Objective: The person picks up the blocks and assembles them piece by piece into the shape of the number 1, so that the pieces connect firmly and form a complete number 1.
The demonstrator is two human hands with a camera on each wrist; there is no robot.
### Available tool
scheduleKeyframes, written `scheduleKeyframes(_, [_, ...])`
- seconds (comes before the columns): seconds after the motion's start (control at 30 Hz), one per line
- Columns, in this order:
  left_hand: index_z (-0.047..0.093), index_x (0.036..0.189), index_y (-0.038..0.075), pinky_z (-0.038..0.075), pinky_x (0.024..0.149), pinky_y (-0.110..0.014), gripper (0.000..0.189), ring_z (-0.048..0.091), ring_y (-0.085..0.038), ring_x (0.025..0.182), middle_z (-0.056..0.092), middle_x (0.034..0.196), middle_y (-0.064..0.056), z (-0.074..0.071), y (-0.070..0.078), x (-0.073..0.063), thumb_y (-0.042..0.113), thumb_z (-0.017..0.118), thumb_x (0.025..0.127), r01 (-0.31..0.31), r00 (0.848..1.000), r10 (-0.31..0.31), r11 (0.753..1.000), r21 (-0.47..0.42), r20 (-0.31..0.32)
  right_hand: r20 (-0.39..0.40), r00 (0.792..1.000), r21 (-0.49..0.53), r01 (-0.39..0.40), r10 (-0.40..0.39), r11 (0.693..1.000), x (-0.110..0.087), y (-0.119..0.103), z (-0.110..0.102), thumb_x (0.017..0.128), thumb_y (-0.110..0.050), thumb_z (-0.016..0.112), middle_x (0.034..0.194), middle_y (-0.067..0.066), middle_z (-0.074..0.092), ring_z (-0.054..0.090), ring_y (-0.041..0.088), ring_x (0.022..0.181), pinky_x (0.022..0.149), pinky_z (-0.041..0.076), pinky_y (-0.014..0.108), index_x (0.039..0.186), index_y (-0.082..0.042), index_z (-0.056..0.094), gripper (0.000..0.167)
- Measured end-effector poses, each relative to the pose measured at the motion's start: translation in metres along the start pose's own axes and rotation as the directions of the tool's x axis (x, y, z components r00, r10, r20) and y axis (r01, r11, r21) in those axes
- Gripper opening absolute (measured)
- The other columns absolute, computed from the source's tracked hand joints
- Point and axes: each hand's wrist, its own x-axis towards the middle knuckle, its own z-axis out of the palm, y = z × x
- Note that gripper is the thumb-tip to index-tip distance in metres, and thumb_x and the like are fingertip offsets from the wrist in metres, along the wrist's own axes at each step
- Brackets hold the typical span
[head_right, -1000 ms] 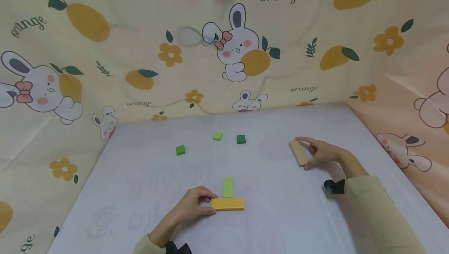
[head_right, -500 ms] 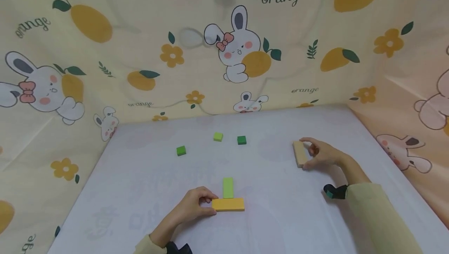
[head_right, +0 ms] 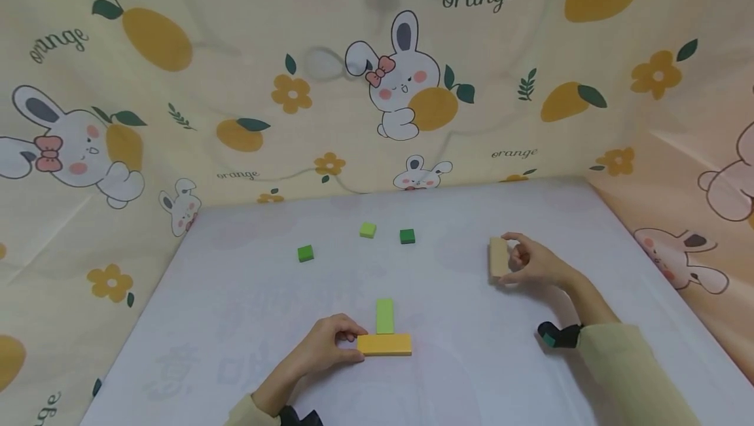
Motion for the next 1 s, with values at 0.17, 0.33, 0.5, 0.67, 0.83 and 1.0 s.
scheduleKeyframes(0.17, [0.073,0.101,0.002,0.046,0.072,-0.017,0.03,0.051,-0.003,0.08,0.066,0.092,-0.006,0.0,0.0,0.0,0.01,0.082,0.073,-0.016,1.0,0.016,1.0,0.005,-0.008,-0.023,1.0,0.019,0.007,-0.007,1.0,0.0,-0.005,0.007,0.072,-0.009,0.082,0.075,-0.005,0.043,0.039,0.0,0.067,0.059,0.031,0.023,0.133,0.006,0.035,0.078])
scheduleKeyframes(0.33, [0.073,0.101,0.002,0.046,0.073,-0.016,0.03,0.05,-0.001,0.08,0.065,0.092,-0.006,0.0,0.001,-0.001,0.011,0.082,0.074,0.016,1.0,-0.016,1.0,-0.012,-0.001,-0.036,0.999,0.093,0.02,-0.017,0.995,0.001,-0.01,0.016,0.072,-0.005,0.081,0.073,-0.006,0.041,0.039,0.001,0.065,0.057,0.032,0.024,0.134,0.007,0.032,0.08])
scheduleKeyframes(0.5, [0.073,0.101,0.002,0.045,0.073,-0.017,0.03,0.049,-0.001,0.08,0.065,0.092,-0.005,0.0,0.001,-0.001,0.011,0.081,0.074,0.026,1.0,-0.026,1.0,-0.012,0.003,-0.05,0.998,0.123,0.041,-0.035,0.992,0.0,-0.017,0.022,0.072,-0.003,0.08,0.072,-0.006,0.04,0.038,0.003,0.063,0.055,0.032,0.024,0.135,0.008,0.031,0.081])
scheduleKeyframes(0.67, [0.073,0.101,0.002,0.045,0.073,-0.017,0.03,0.049,0.0,0.079,0.064,0.092,-0.005,0.0,0.001,-0.001,0.01,0.081,0.074,0.02,1.0,-0.02,1.0,-0.015,0.002,-0.057,0.998,0.128,0.032,-0.025,0.991,-0.002,-0.025,0.026,0.072,-0.004,0.081,0.073,-0.005,0.04,0.037,0.004,0.063,0.056,0.031,0.024,0.137,0.006,0.031,0.082])
scheduleKeyframes(0.83, [0.073,0.101,0.001,0.045,0.072,-0.017,0.029,0.048,0.0,0.079,0.064,0.091,-0.005,0.0,0.001,-0.001,0.01,0.081,0.074,0.008,1.0,-0.008,1.0,-0.012,0.002,-0.057,0.998,0.154,0.046,-0.038,0.987,-0.001,-0.031,0.033,0.072,-0.003,0.081,0.074,-0.005,0.04,0.037,0.004,0.064,0.056,0.031,0.024,0.137,0.005,0.031,0.083])
scheduleKeyframes(1.0, [0.073,0.101,0.001,0.045,0.072,-0.017,0.029,0.048,0.0,0.079,0.065,0.091,-0.005,0.0,0.001,-0.001,0.01,0.081,0.074,0.009,1.0,-0.009,1.0,-0.009,0.0,-0.069,0.994,0.157,0.091,-0.081,0.983,0.003,-0.035,0.042,0.071,-0.002,0.081,0.073,-0.005,0.04,0.037,0.005,0.063,0.055,0.031,0.024,0.134,0.005,0.033,0.08])
